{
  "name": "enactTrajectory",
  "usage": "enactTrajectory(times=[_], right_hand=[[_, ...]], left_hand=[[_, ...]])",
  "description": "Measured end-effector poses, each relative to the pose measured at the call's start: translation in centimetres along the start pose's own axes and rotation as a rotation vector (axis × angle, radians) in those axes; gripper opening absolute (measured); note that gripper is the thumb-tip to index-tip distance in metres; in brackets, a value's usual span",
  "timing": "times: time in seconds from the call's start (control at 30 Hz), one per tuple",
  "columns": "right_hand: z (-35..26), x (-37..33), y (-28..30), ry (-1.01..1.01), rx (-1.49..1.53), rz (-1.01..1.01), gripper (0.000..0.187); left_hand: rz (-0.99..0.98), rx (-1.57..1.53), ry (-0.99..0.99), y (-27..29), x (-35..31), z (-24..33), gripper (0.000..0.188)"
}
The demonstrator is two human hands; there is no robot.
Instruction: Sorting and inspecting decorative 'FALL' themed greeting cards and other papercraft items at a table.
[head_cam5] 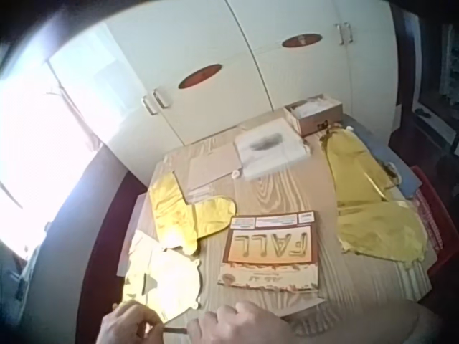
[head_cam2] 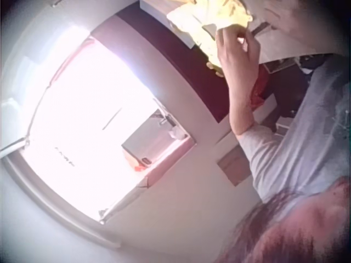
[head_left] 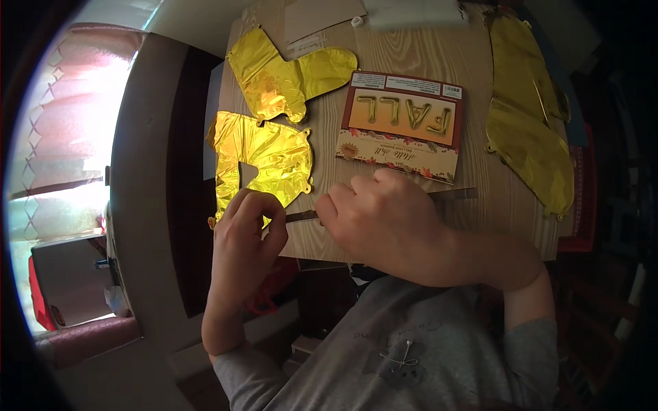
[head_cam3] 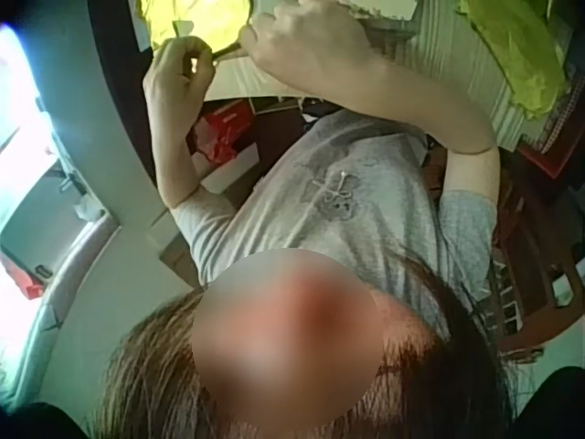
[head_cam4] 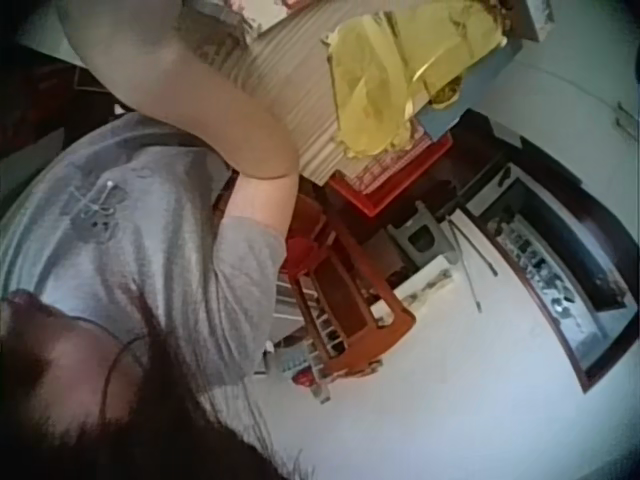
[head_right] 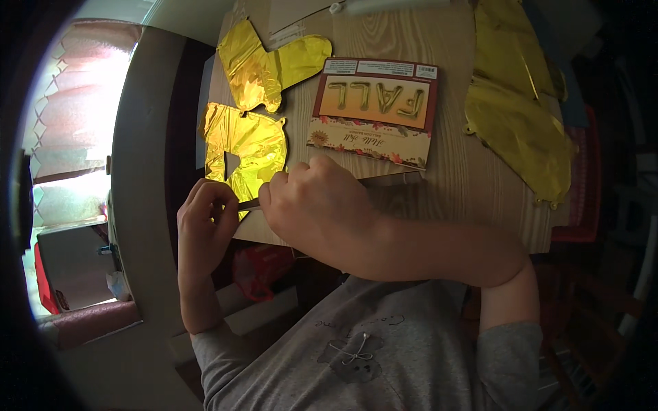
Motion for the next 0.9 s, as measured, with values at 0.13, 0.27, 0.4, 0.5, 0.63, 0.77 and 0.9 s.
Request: enactTrajectory(times=[0.13, 0.27, 0.4, 0.5, 0.63, 0.77, 0.9], right_hand=[[0.0, 0.1, 0.0, 0.001, 0.008, -0.02, 0.008], [-0.1, 0.1, 0.1, 0.027, -0.007, -0.053, 0.011], [-0.3, 0.6, 0.7, 0.057, 0.014, -0.078, 0.009], [-0.6, 0.9, 1.1, 0.072, 0.051, -0.098, 0.008], [-0.7, 1.4, 1.8, 0.034, 0.124, -0.153, 0.01], [-1.1, 2.5, 2.9, 0.018, 0.315, -0.125, 0.012], [-1.3, 3.8, 2.6, 0.066, 0.409, -0.294, 0.013]], left_hand=[[0.098, -0.044, -0.204, 0.1, -0.5, -0.1, 0.021], [0.004, -0.33, -0.149, -1.8, -1.5, -2.2, 0.043], [-0.016, -0.749, -0.276, -5.5, -1.6, -4.2, 0.043], [0.173, -1.154, -0.264, -8.0, -1.9, -5.3, 0.037], [0.221, -1.165, -0.388, -9.2, -1.4, -4.9, 0.029], [0.31, -1.197, -0.485, -9.0, -1.4, -4.3, 0.026], [0.364, -1.091, -0.533, -8.2, -1.9, -4.1, 0.026]])
Point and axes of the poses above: each hand's wrist, its own x-axis towards the middle knuckle, its own y-axis out of the back of the hand, z = x × y, the point moved 6 cm from there along x, towards the middle knuckle, and after that the axes turned 1 degree about -y, right-handed, at the moved point
